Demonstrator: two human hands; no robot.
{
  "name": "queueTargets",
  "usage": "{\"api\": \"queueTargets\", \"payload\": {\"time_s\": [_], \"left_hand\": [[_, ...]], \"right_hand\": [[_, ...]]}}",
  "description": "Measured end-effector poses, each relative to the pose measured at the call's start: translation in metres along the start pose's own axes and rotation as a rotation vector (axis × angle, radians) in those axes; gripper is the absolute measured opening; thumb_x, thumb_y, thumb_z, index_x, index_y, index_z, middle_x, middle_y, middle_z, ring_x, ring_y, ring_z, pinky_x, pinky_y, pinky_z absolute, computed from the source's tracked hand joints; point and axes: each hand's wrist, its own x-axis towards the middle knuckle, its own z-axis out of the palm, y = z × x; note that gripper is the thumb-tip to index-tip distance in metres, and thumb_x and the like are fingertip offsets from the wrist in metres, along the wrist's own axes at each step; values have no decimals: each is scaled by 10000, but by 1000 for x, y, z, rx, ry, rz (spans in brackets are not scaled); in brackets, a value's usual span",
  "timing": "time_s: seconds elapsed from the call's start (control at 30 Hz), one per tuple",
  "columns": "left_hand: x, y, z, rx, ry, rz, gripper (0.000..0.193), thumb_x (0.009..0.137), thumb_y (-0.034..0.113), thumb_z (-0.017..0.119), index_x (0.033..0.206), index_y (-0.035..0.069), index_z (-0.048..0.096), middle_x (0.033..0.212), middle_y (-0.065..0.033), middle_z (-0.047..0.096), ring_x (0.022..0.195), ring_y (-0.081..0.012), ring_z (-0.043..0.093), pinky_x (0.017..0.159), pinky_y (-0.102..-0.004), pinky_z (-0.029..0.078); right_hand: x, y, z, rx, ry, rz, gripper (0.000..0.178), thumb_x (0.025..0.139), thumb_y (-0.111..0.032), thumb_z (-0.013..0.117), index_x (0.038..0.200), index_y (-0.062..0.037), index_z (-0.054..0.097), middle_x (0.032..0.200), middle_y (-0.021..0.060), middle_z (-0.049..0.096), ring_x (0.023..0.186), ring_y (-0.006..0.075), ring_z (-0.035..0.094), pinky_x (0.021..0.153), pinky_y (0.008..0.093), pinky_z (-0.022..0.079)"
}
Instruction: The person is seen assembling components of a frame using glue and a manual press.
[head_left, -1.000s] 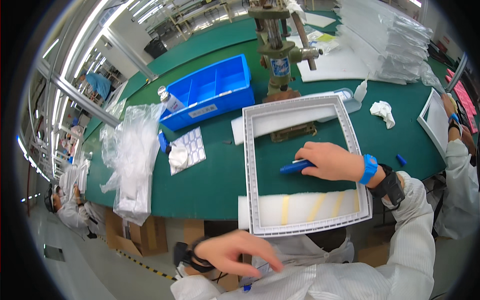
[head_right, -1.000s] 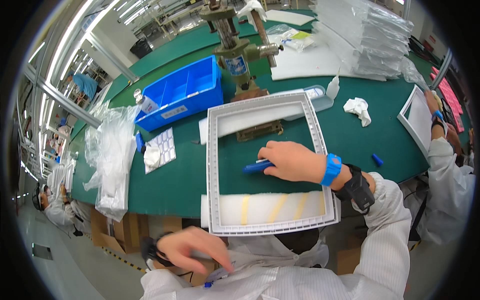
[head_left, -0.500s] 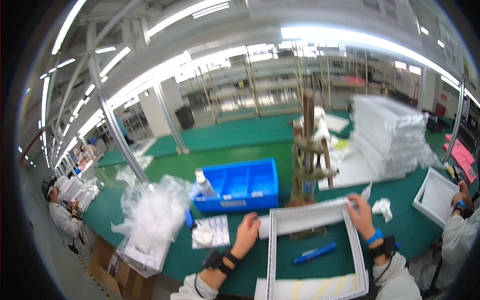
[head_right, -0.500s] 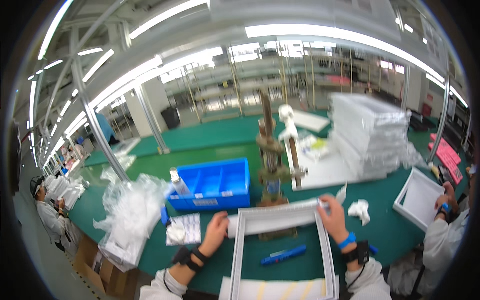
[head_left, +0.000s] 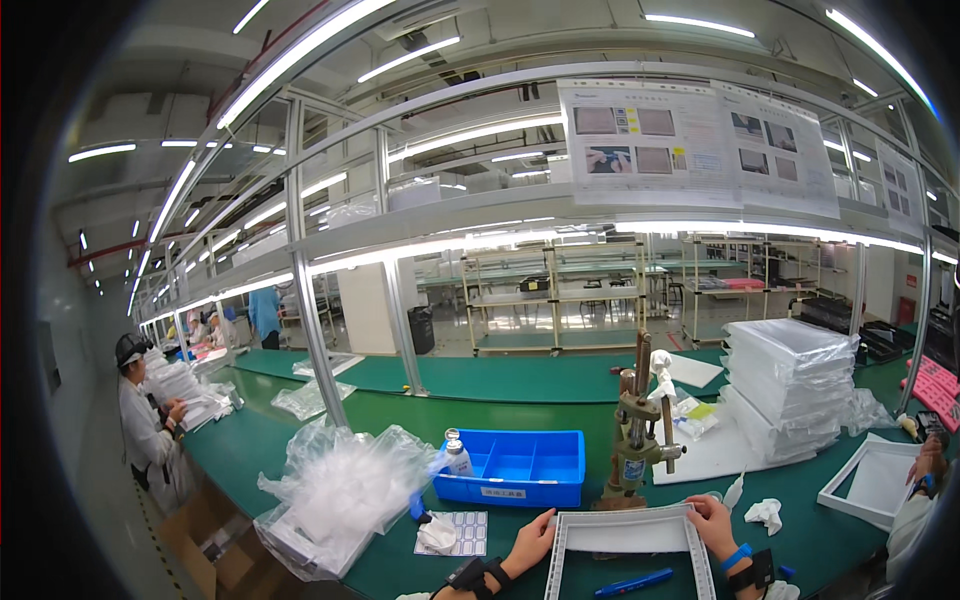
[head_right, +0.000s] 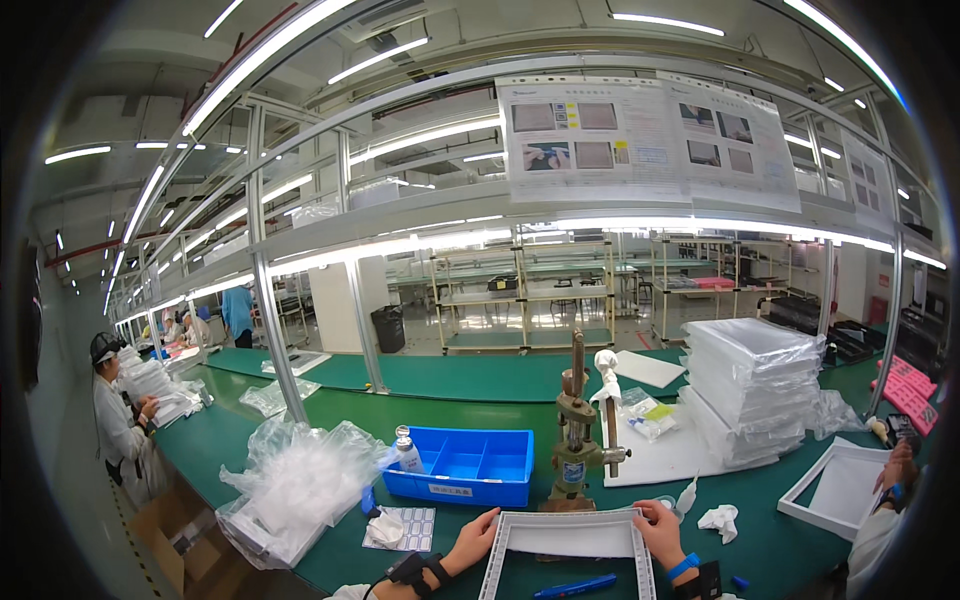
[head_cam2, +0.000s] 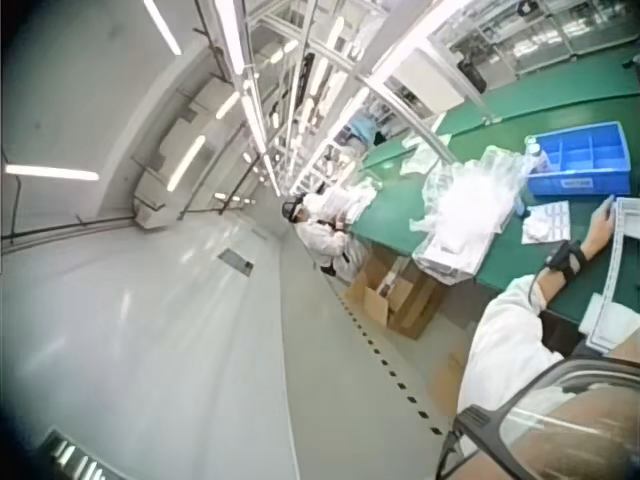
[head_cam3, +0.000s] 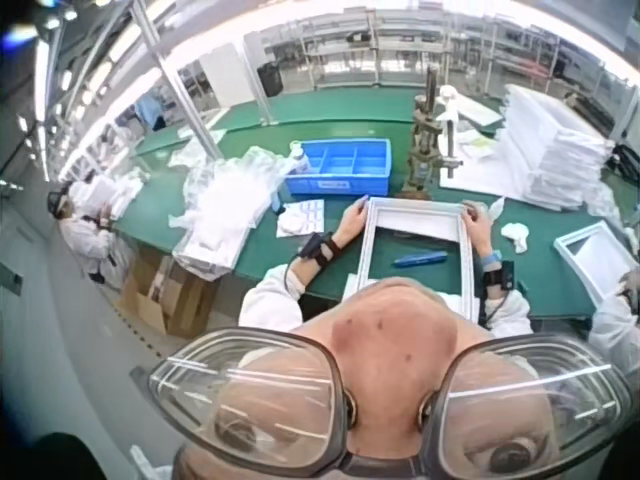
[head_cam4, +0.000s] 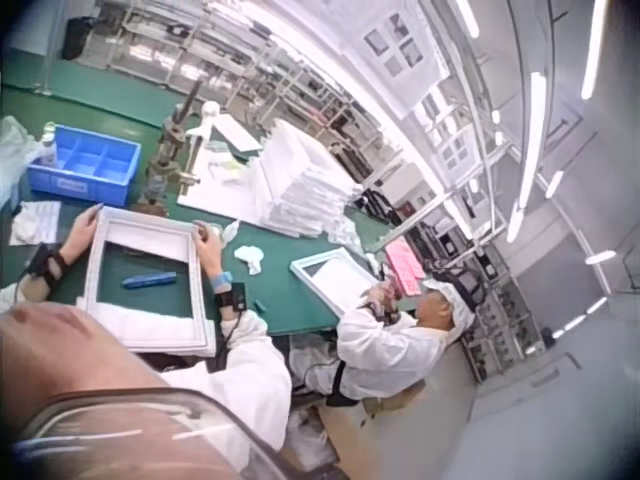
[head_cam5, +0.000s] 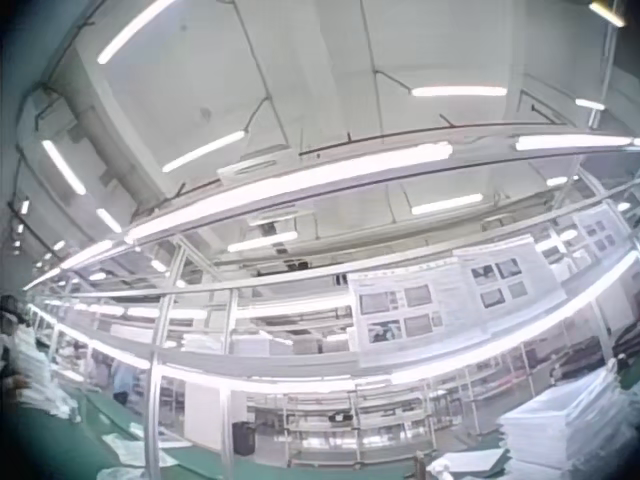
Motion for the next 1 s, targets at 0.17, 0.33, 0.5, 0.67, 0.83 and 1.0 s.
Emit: {"api": "queueTargets", "payload": {"time_s": [0.17,0.33,0.5,0.67,0.83,1.0], "left_hand": [[-1,8,-2,-180,-8,-88,410,987,228,520,1344,27,541,921,-95,680,795,-129,607,746,-282,504],[-8,8,1,-143,32,56,434,1005,316,521,1329,28,545,1022,-96,672,897,-150,600,836,-276,482],[-8,14,-5,-64,-68,-98,440,998,324,544,1343,51,541,1073,-103,669,965,-149,607,875,-279,468],[-9,19,-6,-63,-63,-82,441,999,322,544,1348,53,536,1031,-92,670,924,-137,604,840,-271,474],[-9,20,-6,-60,-72,-90,440,1000,324,544,1347,52,536,999,-78,665,897,-123,595,819,-260,473],[-9,15,-5,-51,-64,-81,441,1002,324,543,1346,49,534,996,-72,664,890,-115,589,813,-255,472]], "right_hand": [[-3,8,3,199,-54,46,263,875,-12,636,1134,35,624,974,32,666,879,75,606,743,213,476],[-8,13,-2,35,-131,55,314,890,1,596,1203,24,597,1126,67,646,1019,120,605,890,248,476],[-7,13,0,130,-109,32,320,897,2,575,1215,32,587,1158,92,643,1065,150,607,935,266,469],[-8,10,1,130,-115,33,315,905,-2,560,1216,36,585,1164,99,641,1076,157,607,946,269,465],[-8,7,2,112,-111,31,322,901,4,560,1220,39,580,1160,99,640,1073,156,607,945,271,466],[-10,6,3,153,-99,41,334,894,12,565,1227,40,573,1167,102,639,1085,160,607,954,274,464]]}}
